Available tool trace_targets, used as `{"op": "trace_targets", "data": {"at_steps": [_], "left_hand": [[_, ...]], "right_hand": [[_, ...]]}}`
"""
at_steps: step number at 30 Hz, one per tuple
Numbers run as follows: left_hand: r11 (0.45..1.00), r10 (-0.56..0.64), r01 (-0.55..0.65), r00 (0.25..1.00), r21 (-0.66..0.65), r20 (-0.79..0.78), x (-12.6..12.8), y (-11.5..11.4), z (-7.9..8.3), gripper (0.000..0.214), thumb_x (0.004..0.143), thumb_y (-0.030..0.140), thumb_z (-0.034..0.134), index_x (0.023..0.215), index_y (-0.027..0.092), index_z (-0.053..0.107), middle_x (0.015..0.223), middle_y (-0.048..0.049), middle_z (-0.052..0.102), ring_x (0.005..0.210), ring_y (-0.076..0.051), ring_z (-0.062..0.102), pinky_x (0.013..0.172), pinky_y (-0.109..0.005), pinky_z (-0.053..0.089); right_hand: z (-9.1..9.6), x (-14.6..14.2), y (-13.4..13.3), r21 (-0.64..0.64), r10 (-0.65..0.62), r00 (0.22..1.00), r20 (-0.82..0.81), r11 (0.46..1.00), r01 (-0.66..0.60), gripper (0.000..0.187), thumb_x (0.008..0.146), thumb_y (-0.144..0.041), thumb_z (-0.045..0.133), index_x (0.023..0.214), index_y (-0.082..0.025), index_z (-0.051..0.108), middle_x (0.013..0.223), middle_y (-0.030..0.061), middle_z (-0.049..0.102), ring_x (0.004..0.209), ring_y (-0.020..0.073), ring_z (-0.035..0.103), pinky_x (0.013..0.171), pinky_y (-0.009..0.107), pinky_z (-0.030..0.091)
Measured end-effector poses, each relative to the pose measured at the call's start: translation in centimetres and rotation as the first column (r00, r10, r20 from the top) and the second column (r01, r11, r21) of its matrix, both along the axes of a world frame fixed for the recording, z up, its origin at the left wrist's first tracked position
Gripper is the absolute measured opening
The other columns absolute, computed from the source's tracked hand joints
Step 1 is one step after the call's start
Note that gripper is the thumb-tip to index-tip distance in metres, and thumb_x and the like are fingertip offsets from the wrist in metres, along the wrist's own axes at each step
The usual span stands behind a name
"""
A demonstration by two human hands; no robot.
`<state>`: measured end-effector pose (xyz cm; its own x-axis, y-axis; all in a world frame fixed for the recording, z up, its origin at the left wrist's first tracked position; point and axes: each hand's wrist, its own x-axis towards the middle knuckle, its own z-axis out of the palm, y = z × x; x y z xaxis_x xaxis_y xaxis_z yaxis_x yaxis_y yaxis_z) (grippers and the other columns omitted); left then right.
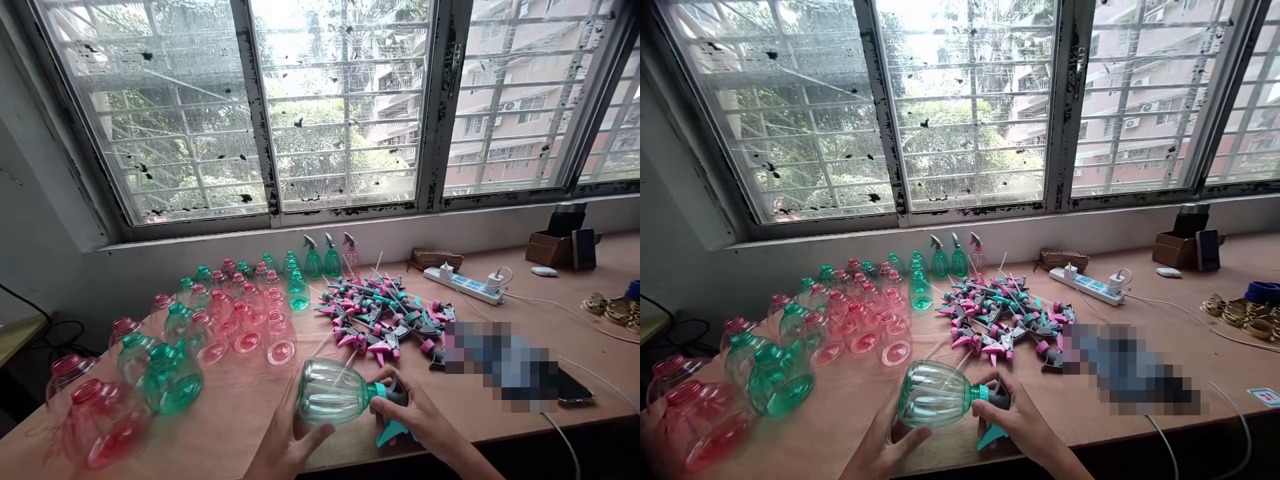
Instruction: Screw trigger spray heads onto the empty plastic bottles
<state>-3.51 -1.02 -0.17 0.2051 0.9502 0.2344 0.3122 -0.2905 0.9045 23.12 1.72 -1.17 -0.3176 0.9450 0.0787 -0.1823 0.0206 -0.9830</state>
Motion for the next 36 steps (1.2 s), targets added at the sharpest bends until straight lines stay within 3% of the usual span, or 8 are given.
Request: {"op": "trace_targets", "data": {"at_steps": [5,8,14,18,24,27,31,36], "left_hand": [[1.0,-0.014,0.014,0.999,-0.008,0.048,0.2,0.0,-0.9,0.091,0.09,0.055,0.069,0.162,0.034,0.018,0.162,-0.0085,0.046,0.145,-0.032,0.048,0.123,-0.043,0.036],[1.0,-0.014,0.014,0.999,-0.007,0.041,0.2,-0.2,-0.6,0.105,0.083,0.058,0.075,0.163,0.032,0.013,0.162,-0.0091,0.047,0.148,-0.035,0.044,0.124,-0.046,0.032],[0.995,-0.08,0.088,0.984,-0.048,0.157,0.6,-0.4,0.8,0.101,0.078,0.059,0.079,0.16,0.028,0.029,0.158,-0.0094,0.053,0.147,-0.038,0.045,0.124,-0.046,0.034],[0.992,-0.102,0.113,0.975,-0.046,0.199,0.5,-0.3,-0.1,0.103,0.08,0.051,0.082,0.161,0.038,0.02,0.151,-0.0062,0.06,0.134,-0.034,0.06,0.113,-0.042,0.049],[0.992,-0.117,0.123,0.978,-0.028,0.175,0.1,-0.1,-1.2,0.111,0.08,0.05,0.082,0.163,0.035,0.01,0.159,-0.0076,0.05,0.143,-0.035,0.05,0.122,-0.046,0.036],[0.991,-0.111,0.127,0.964,-0.049,0.243,0.3,-0.1,-1.4,0.111,0.076,0.052,0.084,0.162,0.036,0.016,0.161,-0.0062,0.048,0.143,-0.037,0.05,0.119,-0.045,0.042],[0.999,-0.05,0.052,0.987,-0.014,0.153,0.3,0.1,-2.0,0.104,0.079,0.059,0.078,0.161,0.036,0.02,0.157,-0.0068,0.053,0.141,-0.037,0.053,0.116,-0.043,0.045],[0.997,-0.072,0.07,0.995,0.029,0.062,-0.1,0.4,-2.5,0.103,0.086,0.061,0.07,0.163,0.034,0.007,0.151,-0.0093,0.059,0.133,-0.033,0.06,0.113,-0.04,0.047]], "right_hand": [[-0.2,0.1,0.4,-0.02,0.039,0.999,0.007,0.999,-0.039,0.046,0.078,-0.053,0.082,0.098,-0.019,0.059,0.068,-0.0026,0.073,0.052,0.0166,0.072,0.038,0.02,0.055],[-0.6,0.2,0.6,-0.008,0.058,0.998,0.039,0.998,-0.058,0.045,0.079,-0.054,0.08,0.099,-0.02,0.058,0.069,-0.002,0.073,0.054,0.0173,0.073,0.04,0.021,0.056],[-0.6,0.3,0.4,0.008,0.041,0.997,0.068,0.999,-0.041,0.044,0.077,-0.051,0.083,0.099,-0.02,0.06,0.065,-0.0022,0.074,0.056,0.0173,0.071,0.046,0.022,0.055],[-0.3,0.2,0.4,-0.01,-0.006,1.0,0.024,1.0,0.006,0.045,0.076,-0.053,0.084,0.097,-0.019,0.062,0.07,-0.001,0.074,0.056,0.0167,0.07,0.045,0.023,0.055],[-0.4,0.0,0.5,-0.001,0.053,0.998,0.025,0.999,-0.053,0.047,0.076,-0.055,0.083,0.096,-0.019,0.06,0.069,-0.0013,0.074,0.053,0.0161,0.071,0.04,0.021,0.055],[-0.4,0.1,0.5,-0.003,0.067,0.997,0.027,0.998,-0.067,0.046,0.076,-0.054,0.083,0.097,-0.02,0.059,0.07,-0.0016,0.074,0.055,0.0167,0.072,0.04,0.02,0.055],[-0.6,0.2,0.7,-0.044,0.059,0.998,0.013,0.997,-0.058,0.048,0.077,-0.056,0.081,0.099,-0.02,0.059,0.069,-0.0015,0.074,0.053,0.017,0.072,0.038,0.02,0.055],[-0.6,0.1,0.7,-0.041,0.049,0.999,-0.023,0.998,-0.05,0.047,0.078,-0.055,0.081,0.097,-0.018,0.059,0.068,-0.0011,0.074,0.052,0.0165,0.073,0.036,0.018,0.054]]}}
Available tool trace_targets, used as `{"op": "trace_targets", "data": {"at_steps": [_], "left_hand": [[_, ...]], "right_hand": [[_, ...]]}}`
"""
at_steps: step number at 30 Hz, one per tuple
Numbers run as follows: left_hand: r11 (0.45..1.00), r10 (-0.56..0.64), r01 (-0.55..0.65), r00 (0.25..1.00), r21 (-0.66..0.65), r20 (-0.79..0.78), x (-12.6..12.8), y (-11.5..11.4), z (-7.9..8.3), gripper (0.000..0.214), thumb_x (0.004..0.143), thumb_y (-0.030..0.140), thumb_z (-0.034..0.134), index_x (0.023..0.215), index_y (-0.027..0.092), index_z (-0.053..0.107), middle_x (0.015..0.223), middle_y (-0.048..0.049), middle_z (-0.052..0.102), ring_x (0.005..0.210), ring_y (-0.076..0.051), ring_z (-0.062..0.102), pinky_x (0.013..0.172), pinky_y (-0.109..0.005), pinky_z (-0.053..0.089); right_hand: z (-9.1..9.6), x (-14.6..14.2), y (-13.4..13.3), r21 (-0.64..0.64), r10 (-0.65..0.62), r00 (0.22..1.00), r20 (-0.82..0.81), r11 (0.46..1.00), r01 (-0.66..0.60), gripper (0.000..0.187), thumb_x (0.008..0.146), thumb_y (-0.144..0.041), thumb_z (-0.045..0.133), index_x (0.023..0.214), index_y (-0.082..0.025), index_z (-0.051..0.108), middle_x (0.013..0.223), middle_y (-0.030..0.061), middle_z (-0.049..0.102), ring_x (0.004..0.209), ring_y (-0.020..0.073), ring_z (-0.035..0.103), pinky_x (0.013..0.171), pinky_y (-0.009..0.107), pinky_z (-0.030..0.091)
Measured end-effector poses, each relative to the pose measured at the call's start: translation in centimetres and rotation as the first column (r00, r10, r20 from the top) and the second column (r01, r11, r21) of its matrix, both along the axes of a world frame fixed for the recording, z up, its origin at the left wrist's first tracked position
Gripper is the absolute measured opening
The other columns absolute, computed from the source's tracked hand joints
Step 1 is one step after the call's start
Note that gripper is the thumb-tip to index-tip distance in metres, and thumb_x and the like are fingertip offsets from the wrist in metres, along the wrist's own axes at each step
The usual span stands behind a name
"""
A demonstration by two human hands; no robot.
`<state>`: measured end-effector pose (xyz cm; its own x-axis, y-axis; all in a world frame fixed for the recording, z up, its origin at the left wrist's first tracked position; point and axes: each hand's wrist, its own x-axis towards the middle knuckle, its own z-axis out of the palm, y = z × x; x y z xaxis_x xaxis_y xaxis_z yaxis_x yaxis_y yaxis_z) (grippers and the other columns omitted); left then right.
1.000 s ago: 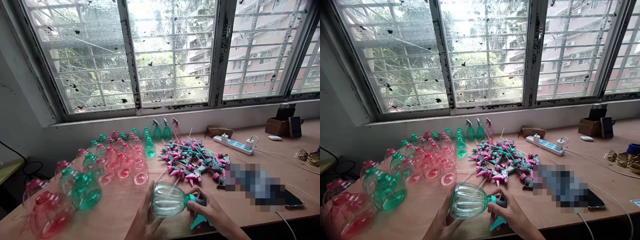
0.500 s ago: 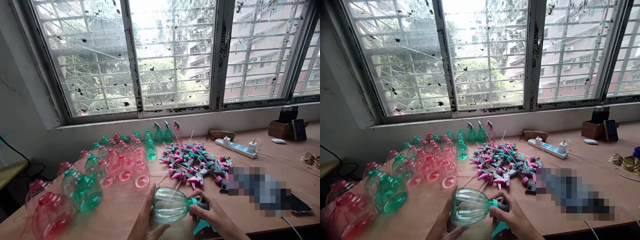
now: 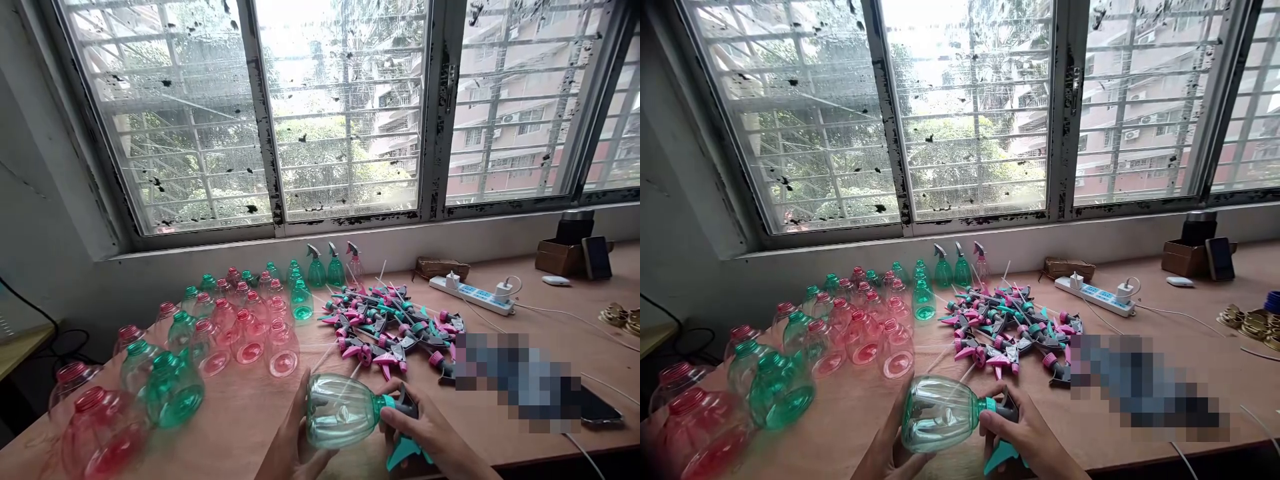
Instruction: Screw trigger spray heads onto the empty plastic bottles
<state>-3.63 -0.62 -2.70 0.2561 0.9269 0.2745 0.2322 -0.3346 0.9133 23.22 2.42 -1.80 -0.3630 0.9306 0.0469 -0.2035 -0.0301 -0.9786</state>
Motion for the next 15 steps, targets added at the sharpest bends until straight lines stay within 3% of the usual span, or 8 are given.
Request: {"op": "trace_targets", "data": {"at_steps": [3,7,11,15], "left_hand": [[1.0,-0.005,0.005,0.999,0.017,-0.04,-0.36,0.0,0.36,0.112,0.082,0.056,0.077,0.164,0.028,0.006,0.158,-0.0131,0.051,0.14,-0.036,0.053,0.12,-0.043,0.037],[1.0,0.007,-0.005,0.996,0.031,-0.091,-0.46,-0.14,0.91,0.104,0.084,0.049,0.079,0.163,0.026,0.017,0.164,-0.0119,0.041,0.146,-0.037,0.045,0.124,-0.041,0.031],[0.998,0.012,-0.008,0.998,0.065,-0.065,-0.22,-0.01,0.51,0.103,0.088,0.05,0.073,0.164,0.031,0.006,0.154,-0.009,0.055,0.137,-0.03,0.056,0.116,-0.033,0.041],[0.998,-0.034,0.037,0.998,0.057,-0.057,-0.31,0.32,0.0,0.109,0.087,0.051,0.074,0.164,0.027,0.0,0.139,-0.0104,0.068,0.129,-0.03,0.062,0.113,-0.035,0.044]], "right_hand": [[0.07,-0.05,-0.13,0.001,-0.009,1.0,0.0,1.0,0.009,0.048,0.077,-0.054,0.083,0.096,-0.017,0.06,0.068,-0.0009,0.074,0.051,0.0156,0.072,0.037,0.018,0.055],[0.02,0.0,-0.16,0.013,-0.007,1.0,-0.004,1.0,0.007,0.048,0.076,-0.052,0.084,0.098,-0.017,0.059,0.068,-0.0008,0.075,0.052,0.0152,0.072,0.037,0.018,0.056],[-0.09,-0.01,-0.06,0.011,-0.009,1.0,-0.014,1.0,0.01,0.049,0.076,-0.053,0.084,0.097,-0.017,0.058,0.067,-0.0013,0.074,0.05,0.0153,0.072,0.035,0.017,0.055],[-0.21,-0.1,0.01,0.018,-0.013,1.0,-0.015,1.0,0.013,0.048,0.076,-0.054,0.083,0.095,-0.018,0.058,0.066,-0.0014,0.074,0.05,0.0158,0.072,0.035,0.017,0.054]]}}
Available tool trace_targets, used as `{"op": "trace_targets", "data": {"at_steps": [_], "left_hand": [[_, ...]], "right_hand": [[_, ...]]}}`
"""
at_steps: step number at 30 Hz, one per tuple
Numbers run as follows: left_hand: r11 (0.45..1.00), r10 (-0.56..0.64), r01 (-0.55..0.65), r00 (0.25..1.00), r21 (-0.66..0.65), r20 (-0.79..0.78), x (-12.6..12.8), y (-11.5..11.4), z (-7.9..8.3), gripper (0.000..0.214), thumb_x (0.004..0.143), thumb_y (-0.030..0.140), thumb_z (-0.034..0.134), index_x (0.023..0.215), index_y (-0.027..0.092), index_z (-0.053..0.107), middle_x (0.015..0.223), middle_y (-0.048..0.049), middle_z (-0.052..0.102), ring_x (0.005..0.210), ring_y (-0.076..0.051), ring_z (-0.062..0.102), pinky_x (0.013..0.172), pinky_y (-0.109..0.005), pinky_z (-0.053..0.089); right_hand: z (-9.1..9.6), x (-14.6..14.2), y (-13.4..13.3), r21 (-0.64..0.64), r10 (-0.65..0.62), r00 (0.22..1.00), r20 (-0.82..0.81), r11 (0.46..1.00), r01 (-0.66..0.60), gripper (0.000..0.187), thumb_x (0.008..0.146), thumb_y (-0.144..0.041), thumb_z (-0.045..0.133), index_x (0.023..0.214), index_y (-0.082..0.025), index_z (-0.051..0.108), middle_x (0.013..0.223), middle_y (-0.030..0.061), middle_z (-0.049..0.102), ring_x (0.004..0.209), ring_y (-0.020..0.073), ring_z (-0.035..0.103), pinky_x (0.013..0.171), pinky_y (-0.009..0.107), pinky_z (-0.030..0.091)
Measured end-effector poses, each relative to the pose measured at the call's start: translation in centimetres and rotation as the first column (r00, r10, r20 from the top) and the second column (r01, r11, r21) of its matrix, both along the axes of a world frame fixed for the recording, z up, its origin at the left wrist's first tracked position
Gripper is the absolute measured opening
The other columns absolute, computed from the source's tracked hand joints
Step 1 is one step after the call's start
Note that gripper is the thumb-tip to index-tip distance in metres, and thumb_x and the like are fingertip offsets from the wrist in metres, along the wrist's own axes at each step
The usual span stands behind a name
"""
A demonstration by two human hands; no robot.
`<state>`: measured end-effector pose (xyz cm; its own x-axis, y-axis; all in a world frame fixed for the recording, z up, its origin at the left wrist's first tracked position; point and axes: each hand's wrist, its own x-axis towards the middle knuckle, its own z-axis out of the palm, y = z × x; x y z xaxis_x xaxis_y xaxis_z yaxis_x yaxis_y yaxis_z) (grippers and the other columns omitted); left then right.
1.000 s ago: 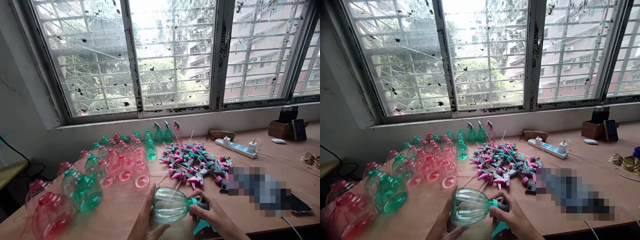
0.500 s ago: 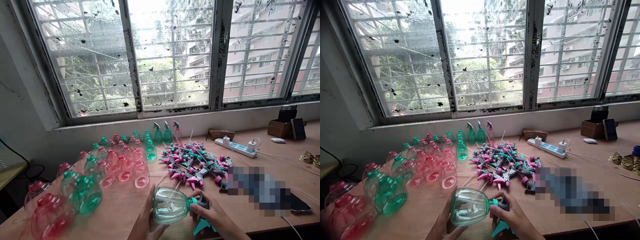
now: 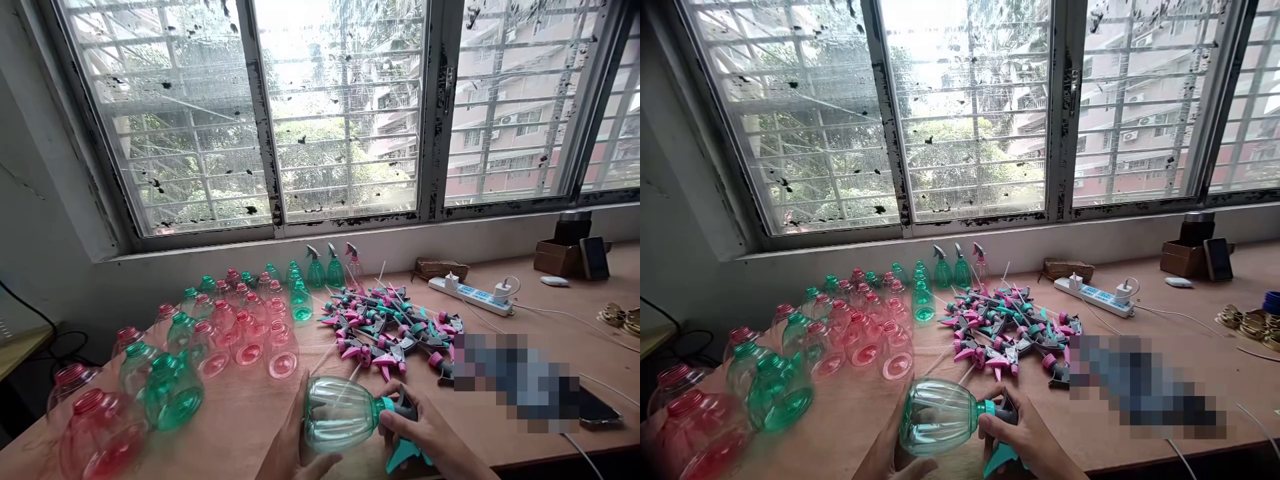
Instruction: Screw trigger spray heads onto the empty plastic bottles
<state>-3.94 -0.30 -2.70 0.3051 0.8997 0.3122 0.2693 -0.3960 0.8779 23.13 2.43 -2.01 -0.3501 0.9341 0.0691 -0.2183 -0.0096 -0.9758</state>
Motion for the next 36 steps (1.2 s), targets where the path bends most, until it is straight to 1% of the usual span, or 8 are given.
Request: {"op": "trace_targets", "data": {"at_steps": [6,13,16,19,23,27,31,36], "left_hand": [[0.999,0.047,-0.047,0.999,0.026,-0.011,-0.3,0.1,-0.3,0.107,0.08,0.055,0.079,0.163,0.022,0.019,0.16,-0.0145,0.047,0.146,-0.04,0.043,0.121,-0.042,0.035],[1.0,0.026,-0.026,1.0,-0.008,0.011,0.2,0.1,-0.6,0.102,0.087,0.063,0.067,0.163,0.032,0.006,0.141,-0.0092,0.065,0.126,-0.03,0.064,0.108,-0.035,0.048],[1.0,-0.008,0.009,0.999,-0.012,0.046,-0.1,0.3,-0.8,0.113,0.08,0.065,0.073,0.163,0.025,0.007,0.149,-0.0132,0.059,0.136,-0.034,0.056,0.117,-0.04,0.039],[1.0,0.005,-0.004,0.997,-0.013,0.076,-0.3,0.3,-0.8,0.106,0.081,0.065,0.073,0.162,0.023,0.02,0.161,-0.0138,0.046,0.146,-0.038,0.045,0.124,-0.043,0.03],[0.999,-0.02,0.025,0.994,-0.041,0.112,0.0,0.3,-0.8,0.103,0.082,0.061,0.074,0.162,0.031,0.016,0.16,-0.0101,0.048,0.138,-0.035,0.055,0.117,-0.042,0.041],[0.999,-0.018,0.022,0.993,-0.036,0.116,0.2,0.2,-0.9,0.097,0.087,0.059,0.071,0.162,0.039,0.013,0.157,-0.0066,0.052,0.138,-0.032,0.056,0.116,-0.04,0.043],[0.99,-0.087,0.107,0.976,-0.091,0.197,0.2,0.0,-0.4,0.109,0.083,0.059,0.076,0.163,0.032,0.006,0.161,-0.0123,0.047,0.139,-0.035,0.055,0.119,-0.044,0.039],[0.983,-0.103,0.132,0.971,-0.126,0.215,0.4,-0.2,0.4,0.103,0.085,0.057,0.074,0.163,0.03,0.014,0.161,-0.0145,0.045,0.139,-0.036,0.055,0.118,-0.045,0.042]], "right_hand": [[-0.1,-0.1,0.2,-0.003,0.008,1.0,-0.019,1.0,-0.008,0.048,0.075,-0.054,0.084,0.094,-0.018,0.058,0.065,-0.0013,0.074,0.048,0.016,0.072,0.035,0.017,0.053],[-0.2,0.0,0.3,-0.012,0.015,1.0,-0.023,1.0,-0.016,0.048,0.076,-0.055,0.083,0.094,-0.018,0.058,0.065,-0.001,0.074,0.048,0.0165,0.072,0.035,0.018,0.052],[-0.3,0.0,0.2,0.022,0.012,1.0,-0.018,1.0,-0.012,0.048,0.075,-0.053,0.084,0.095,-0.018,0.058,0.066,-0.001,0.074,0.05,0.0149,0.072,0.039,0.018,0.054],[-0.3,0.1,0.2,0.039,0.016,1.0,-0.009,0.999,-0.015,0.05,0.074,-0.053,0.085,0.095,-0.017,0.058,0.065,-0.0014,0.073,0.049,0.0145,0.071,0.039,0.018,0.054],[-0.2,0.1,0.3,0.008,0.0,1.0,-0.025,1.0,0.0,0.048,0.076,-0.054,0.083,0.094,-0.017,0.059,0.064,-0.0016,0.072,0.049,0.0161,0.072,0.036,0.018,0.052],[-0.1,0.2,0.3,-0.015,0.002,0.999,-0.037,1.0,-0.002,0.049,0.076,-0.054,0.083,0.096,-0.017,0.059,0.065,-0.0013,0.073,0.049,0.0167,0.072,0.035,0.018,0.053],[0.1,0.1,0.2,-0.004,-0.004,1.0,-0.021,1.0,0.004,0.048,0.076,-0.054,0.083,0.098,-0.018,0.059,0.064,-0.0018,0.073,0.05,0.0158,0.072,0.039,0.018,0.053],[0.2,0.1,0.3,-0.006,-0.015,0.999,-0.035,1.0,0.014,0.049,0.075,-0.056,0.083,0.096,-0.019,0.06,0.065,-0.0024,0.071,0.05,0.0161,0.072,0.038,0.018,0.052]]}}
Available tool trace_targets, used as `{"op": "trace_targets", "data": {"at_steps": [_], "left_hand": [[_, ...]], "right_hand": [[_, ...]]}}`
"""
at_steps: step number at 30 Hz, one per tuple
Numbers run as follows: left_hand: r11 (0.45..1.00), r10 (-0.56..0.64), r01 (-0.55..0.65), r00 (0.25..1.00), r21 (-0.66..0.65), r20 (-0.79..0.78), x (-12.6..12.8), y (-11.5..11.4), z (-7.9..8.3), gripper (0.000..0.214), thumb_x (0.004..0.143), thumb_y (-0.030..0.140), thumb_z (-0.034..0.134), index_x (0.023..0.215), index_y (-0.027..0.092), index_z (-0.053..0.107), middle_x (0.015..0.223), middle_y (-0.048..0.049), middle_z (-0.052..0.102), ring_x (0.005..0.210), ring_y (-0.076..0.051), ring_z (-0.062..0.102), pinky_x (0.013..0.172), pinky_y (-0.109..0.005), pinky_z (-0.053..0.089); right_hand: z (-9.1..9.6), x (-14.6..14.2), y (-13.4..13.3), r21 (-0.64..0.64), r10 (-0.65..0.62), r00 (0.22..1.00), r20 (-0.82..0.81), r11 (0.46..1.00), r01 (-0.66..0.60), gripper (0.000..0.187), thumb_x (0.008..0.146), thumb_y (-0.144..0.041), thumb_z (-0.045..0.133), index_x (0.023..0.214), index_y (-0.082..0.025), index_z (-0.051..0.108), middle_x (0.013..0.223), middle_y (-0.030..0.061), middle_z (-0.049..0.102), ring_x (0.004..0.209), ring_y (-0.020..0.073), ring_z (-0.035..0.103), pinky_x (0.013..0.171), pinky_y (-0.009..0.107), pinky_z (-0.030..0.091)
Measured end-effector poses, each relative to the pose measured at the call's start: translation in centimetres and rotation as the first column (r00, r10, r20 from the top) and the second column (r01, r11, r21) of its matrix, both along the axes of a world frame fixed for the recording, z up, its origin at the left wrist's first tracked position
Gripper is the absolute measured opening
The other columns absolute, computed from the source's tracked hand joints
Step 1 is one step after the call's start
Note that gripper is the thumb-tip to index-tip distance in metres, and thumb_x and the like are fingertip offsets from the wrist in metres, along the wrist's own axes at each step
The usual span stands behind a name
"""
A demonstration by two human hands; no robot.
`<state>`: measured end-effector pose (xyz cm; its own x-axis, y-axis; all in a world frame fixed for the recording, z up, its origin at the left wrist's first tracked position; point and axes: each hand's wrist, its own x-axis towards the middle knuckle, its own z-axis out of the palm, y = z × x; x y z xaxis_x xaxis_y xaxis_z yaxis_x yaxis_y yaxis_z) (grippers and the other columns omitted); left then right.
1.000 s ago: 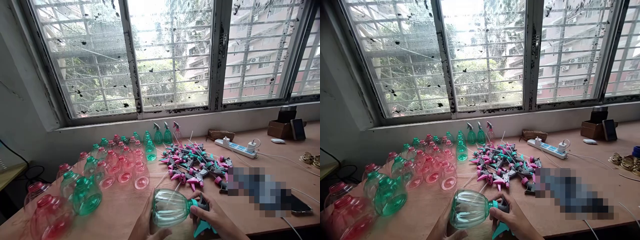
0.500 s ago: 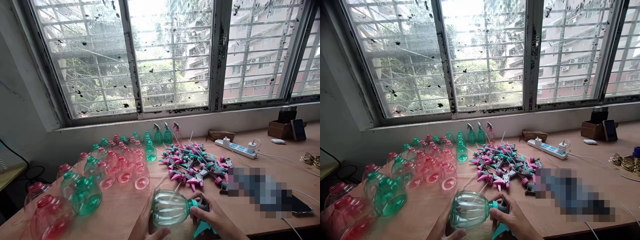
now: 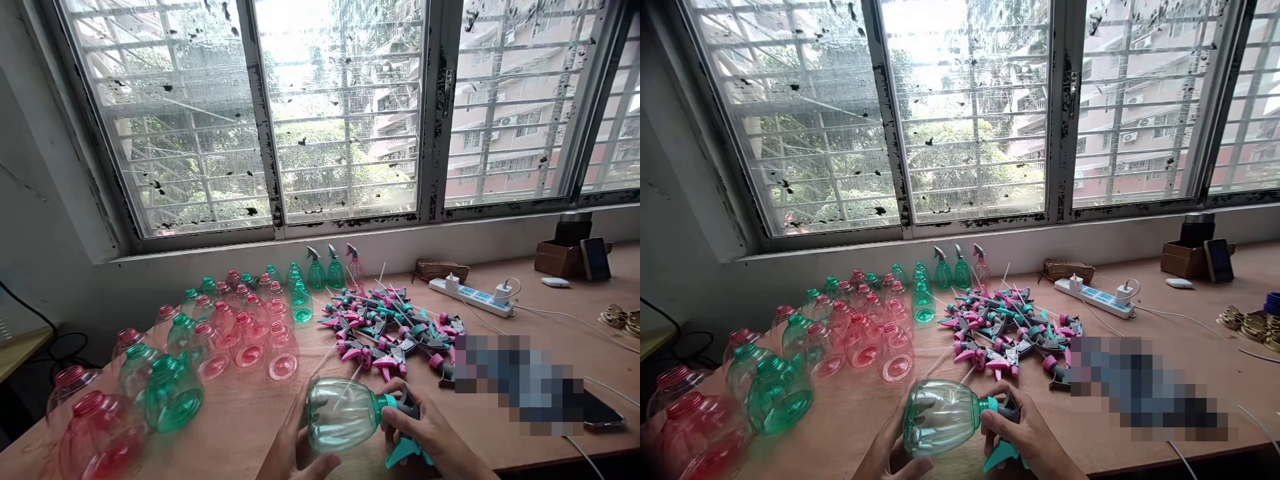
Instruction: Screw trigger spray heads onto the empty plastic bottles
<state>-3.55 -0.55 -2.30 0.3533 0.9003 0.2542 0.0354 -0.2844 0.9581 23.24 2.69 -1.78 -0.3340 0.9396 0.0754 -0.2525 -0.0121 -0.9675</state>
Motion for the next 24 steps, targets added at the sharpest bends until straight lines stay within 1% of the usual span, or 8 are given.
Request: {"op": "trace_targets", "data": {"at_steps": [6,10,12,14,17,20,22,24], "left_hand": [[0.998,0.065,-0.065,0.997,0.015,-0.041,0.09,-0.03,-0.77,0.103,0.085,0.065,0.069,0.162,0.037,0.009,0.151,-0.0128,0.057,0.137,-0.034,0.057,0.114,-0.046,0.045],[0.996,0.095,-0.094,0.994,0.007,-0.06,-0.11,-0.11,-0.68,0.11,0.081,0.061,0.075,0.163,0.033,0.008,0.16,-0.0134,0.046,0.143,-0.035,0.05,0.122,-0.049,0.033],[0.994,0.109,-0.107,0.991,0.032,-0.083,-0.18,-0.19,-0.36,0.108,0.08,0.058,0.078,0.163,0.032,0.013,0.162,-0.012,0.044,0.148,-0.035,0.043,0.126,-0.049,0.026],[0.99,0.125,-0.118,0.987,0.075,-0.1,-0.18,-0.27,-0.11,0.101,0.081,0.057,0.077,0.162,0.035,0.02,0.163,-0.0091,0.045,0.15,-0.034,0.041,0.126,-0.048,0.024],[0.984,0.149,-0.137,0.984,0.11,-0.101,-0.07,-0.32,-0.08,0.097,0.082,0.062,0.074,0.16,0.04,0.021,0.163,-0.0073,0.044,0.144,-0.034,0.049,0.125,-0.045,0.029],[0.986,0.157,-0.15,0.983,0.071,-0.1,0.14,-0.35,-0.23,0.1,0.082,0.067,0.07,0.161,0.038,0.016,0.154,-0.0099,0.054,0.138,-0.033,0.056,0.122,-0.045,0.034],[0.987,0.161,-0.157,0.982,0.041,-0.101,0.29,-0.4,-0.18,0.099,0.084,0.066,0.069,0.161,0.039,0.013,0.15,-0.0093,0.058,0.137,-0.032,0.057,0.122,-0.046,0.034],[0.991,0.135,-0.134,0.988,0.026,-0.074,0.41,-0.44,0.08,0.101,0.084,0.064,0.071,0.161,0.04,0.011,0.152,-0.009,0.057,0.139,-0.032,0.056,0.122,-0.047,0.032]], "right_hand": [[0.22,0.31,-0.12,-0.032,0.03,0.999,-0.041,0.999,-0.032,0.047,0.08,-0.055,0.079,0.1,-0.019,0.058,0.067,-0.0021,0.072,0.054,0.0176,0.074,0.039,0.019,0.054],[0.17,0.41,-0.08,-0.013,0.046,0.998,-0.03,0.999,-0.047,0.047,0.08,-0.054,0.08,0.102,-0.019,0.058,0.067,-0.0028,0.072,0.054,0.0156,0.073,0.04,0.018,0.053],[0.02,0.43,0.03,-0.007,0.056,0.998,-0.023,0.998,-0.056,0.049,0.078,-0.053,0.082,0.103,-0.019,0.057,0.065,-0.0029,0.072,0.052,0.0154,0.072,0.041,0.018,0.054],[-0.12,0.47,0.14,-0.001,0.072,0.997,-0.024,0.997,-0.072,0.051,0.077,-0.053,0.083,0.104,-0.02,0.056,0.061,-0.0026,0.073,0.05,0.0151,0.07,0.041,0.019,0.054],[-0.17,0.53,0.21,0.011,0.074,0.997,-0.025,0.997,-0.074,0.054,0.074,-0.053,0.085,0.105,-0.02,0.056,0.06,-0.0026,0.072,0.05,0.0162,0.069,0.041,0.02,0.053],[0.02,0.55,0.11,0.004,0.061,0.998,-0.012,0.998,-0.061,0.053,0.074,-0.054,0.085,0.105,-0.021,0.057,0.061,-0.0034,0.07,0.051,0.0177,0.07,0.041,0.02,0.052],[0.18,0.5,0.0,-0.008,0.048,0.999,-0.015,0.999,-0.048,0.051,0.075,-0.054,0.084,0.105,-0.022,0.058,0.063,-0.0042,0.069,0.052,0.0177,0.071,0.04,0.02,0.052],[0.25,0.41,-0.09,-0.009,0.04,0.999,-0.026,0.999,-0.04,0.05,0.076,-0.054,0.083,0.105,-0.022,0.059,0.064,-0.0047,0.068,0.051,0.0174,0.071,0.04,0.02,0.052]]}}
